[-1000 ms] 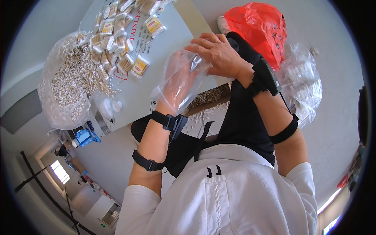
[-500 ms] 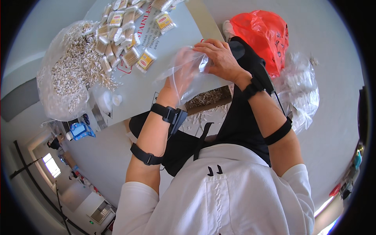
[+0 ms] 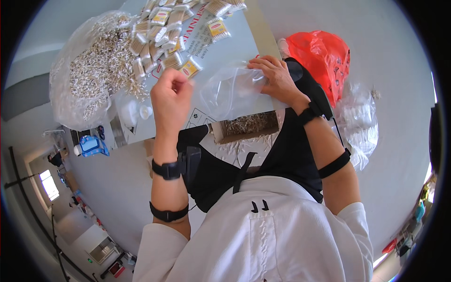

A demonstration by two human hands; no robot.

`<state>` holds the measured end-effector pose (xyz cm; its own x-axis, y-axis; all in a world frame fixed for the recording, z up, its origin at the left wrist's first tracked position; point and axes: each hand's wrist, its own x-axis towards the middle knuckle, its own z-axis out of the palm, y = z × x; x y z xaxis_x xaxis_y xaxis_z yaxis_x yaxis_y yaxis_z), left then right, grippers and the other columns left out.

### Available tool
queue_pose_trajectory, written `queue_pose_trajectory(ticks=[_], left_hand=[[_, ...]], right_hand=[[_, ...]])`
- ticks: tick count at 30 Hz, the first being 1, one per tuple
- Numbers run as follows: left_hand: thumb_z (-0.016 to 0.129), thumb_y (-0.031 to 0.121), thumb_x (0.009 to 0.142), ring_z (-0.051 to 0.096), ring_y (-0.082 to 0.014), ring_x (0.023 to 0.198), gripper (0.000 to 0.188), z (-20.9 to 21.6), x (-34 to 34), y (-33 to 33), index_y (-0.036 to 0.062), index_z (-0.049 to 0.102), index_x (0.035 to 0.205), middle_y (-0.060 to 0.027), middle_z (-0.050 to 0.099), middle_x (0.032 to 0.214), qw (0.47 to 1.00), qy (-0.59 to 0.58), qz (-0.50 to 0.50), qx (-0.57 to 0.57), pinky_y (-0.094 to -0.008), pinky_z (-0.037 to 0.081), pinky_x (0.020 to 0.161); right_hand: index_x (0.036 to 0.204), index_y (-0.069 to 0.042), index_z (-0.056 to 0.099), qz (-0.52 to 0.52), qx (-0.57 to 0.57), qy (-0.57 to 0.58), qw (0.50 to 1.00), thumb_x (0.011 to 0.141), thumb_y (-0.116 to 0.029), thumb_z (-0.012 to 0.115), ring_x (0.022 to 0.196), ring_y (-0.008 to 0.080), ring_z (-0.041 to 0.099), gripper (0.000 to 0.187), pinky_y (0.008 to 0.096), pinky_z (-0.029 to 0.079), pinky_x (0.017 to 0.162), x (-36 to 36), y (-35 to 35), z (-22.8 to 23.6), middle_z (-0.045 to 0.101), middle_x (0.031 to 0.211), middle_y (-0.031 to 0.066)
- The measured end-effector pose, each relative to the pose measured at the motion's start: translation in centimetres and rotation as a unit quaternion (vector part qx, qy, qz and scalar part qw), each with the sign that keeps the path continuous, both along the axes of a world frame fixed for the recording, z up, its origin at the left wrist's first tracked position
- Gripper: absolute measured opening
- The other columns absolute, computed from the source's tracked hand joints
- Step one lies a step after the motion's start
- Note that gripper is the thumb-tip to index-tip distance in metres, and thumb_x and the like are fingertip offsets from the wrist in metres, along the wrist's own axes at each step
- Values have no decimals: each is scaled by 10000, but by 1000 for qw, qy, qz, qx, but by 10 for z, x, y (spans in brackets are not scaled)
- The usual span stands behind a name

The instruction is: Packaging small boxes of cotton swabs into a clear plastic bag.

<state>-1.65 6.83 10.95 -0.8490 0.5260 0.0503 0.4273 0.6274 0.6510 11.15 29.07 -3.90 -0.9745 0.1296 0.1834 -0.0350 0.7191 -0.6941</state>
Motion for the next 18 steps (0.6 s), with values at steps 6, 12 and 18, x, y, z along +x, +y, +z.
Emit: queue_pose_trajectory(ticks=[6, 12, 18], left_hand=[[735, 66, 702, 585, -293, 961, 407, -107, -76, -50, 24, 591, 1080, -132, 604, 1050, 964, 233, -19, -128, -389, 503, 814], [782, 106, 644, 539, -345, 1042, 509, -122, -55, -26, 33, 577, 1103, -135, 544, 1104, 959, 192, -11, -209, -428, 482, 867], [674, 83, 708, 543, -355, 1029, 282, -117, -65, -40, 3, 584, 964, -148, 571, 1089, 960, 98, -62, -254, -421, 472, 849]], right_hand=[[1263, -152, 569, 22, -29, -22, 999, 603, -51, 691, 1300, 245, 388, 678, 435, 240, 1094, -8, -7, 4, 515, 1365, 2], [1234, -140, 578, 12, -22, -23, 999, 641, -131, 724, 1273, 249, 411, 611, 423, 280, 1069, -4, -4, 10, 531, 1333, 2], [1244, -138, 574, 4, -41, -29, 999, 577, 13, 657, 1287, 245, 408, 689, 423, 263, 1081, -4, -4, 9, 526, 1354, 8]])
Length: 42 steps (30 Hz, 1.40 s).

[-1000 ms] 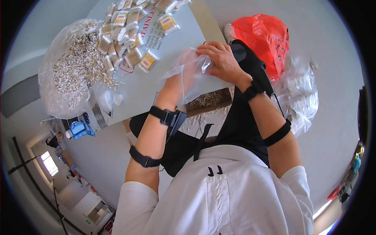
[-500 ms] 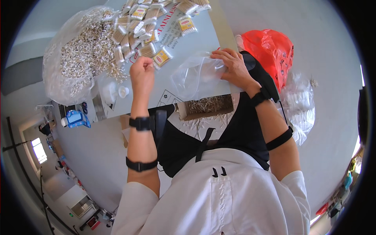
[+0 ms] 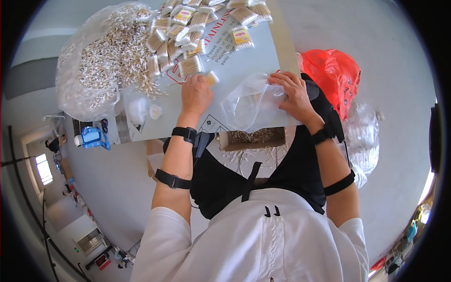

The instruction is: Packaging small boxes of cotton swabs into a clear plastic bag.

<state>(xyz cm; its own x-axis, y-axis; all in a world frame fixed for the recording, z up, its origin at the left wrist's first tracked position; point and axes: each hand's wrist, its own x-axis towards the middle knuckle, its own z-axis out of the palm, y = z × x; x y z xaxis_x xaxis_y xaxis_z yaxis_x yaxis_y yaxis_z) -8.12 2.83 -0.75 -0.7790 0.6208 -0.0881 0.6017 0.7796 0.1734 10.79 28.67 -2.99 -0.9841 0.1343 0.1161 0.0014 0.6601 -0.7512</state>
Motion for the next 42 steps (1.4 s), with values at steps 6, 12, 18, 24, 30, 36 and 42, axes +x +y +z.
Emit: queue_pose_trajectory(ticks=[6, 12, 18, 24, 30, 36, 42], left_hand=[[696, 178, 736, 499, -344, 1092, 211, 36, -52, -17, 18, 610, 843, -125, 558, 1146, 996, -81, 42, -16, -410, 441, 886], [748, 321, 729, 318, -292, 1295, 270, 32, -89, -28, 75, 694, 827, -61, 421, 1357, 990, -52, -107, -81, -511, 308, 1034], [747, 292, 723, 349, -329, 1253, 254, 22, -80, -10, 63, 689, 818, -96, 424, 1314, 986, -132, -54, -81, -420, 289, 1075], [749, 311, 728, 393, -323, 1222, 257, 7, -78, -22, 81, 717, 838, -138, 458, 1291, 981, -175, -78, -25, -427, 352, 1021], [742, 171, 739, 617, -270, 934, 212, 27, -58, -12, -6, 686, 841, -167, 603, 1130, 914, -306, 200, 176, -367, 514, 785], [561, -137, 768, 651, -294, 933, 423, 18, -48, -30, -64, 536, 1185, -203, 606, 1118, 621, -446, 347, 543, -404, 566, 804], [578, -81, 824, 648, -274, 944, 288, -5, 8, -17, -85, 535, 1109, -230, 595, 1102, 588, -312, 424, 614, -377, 585, 749]], right_hand=[[1239, -136, 578, -2, -2, -1, 1000, 590, 5, 666, 1289, 246, 411, 670, 423, 262, 1082, 1, 1, 1, 534, 1346, 10], [1239, -142, 574, 6, 12, 3, 1000, 632, -98, 743, 1273, 254, 417, 632, 417, 283, 1067, -1, -1, 3, 534, 1341, 7], [1239, -151, 575, -1, 18, 6, 1000, 617, -96, 765, 1267, 253, 425, 653, 418, 288, 1064, 2, 3, -1, 535, 1338, 5], [1237, -158, 577, 3, 19, 7, 1000, 616, -98, 768, 1264, 250, 428, 653, 418, 289, 1066, -1, 0, 1, 540, 1331, 1], [1237, -159, 578, -5, 15, 7, 1000, 610, -83, 759, 1261, 250, 429, 658, 418, 283, 1069, 3, 3, -1, 543, 1328, -2], [1238, -156, 577, -1, 5, 14, 1000, 611, -84, 750, 1264, 247, 427, 654, 419, 277, 1074, -1, -1, 0, 542, 1327, 0], [1239, -149, 575, 1, 10, 11, 1000, 610, -91, 752, 1268, 245, 426, 657, 421, 277, 1076, -1, 0, -1, 539, 1331, 2]])
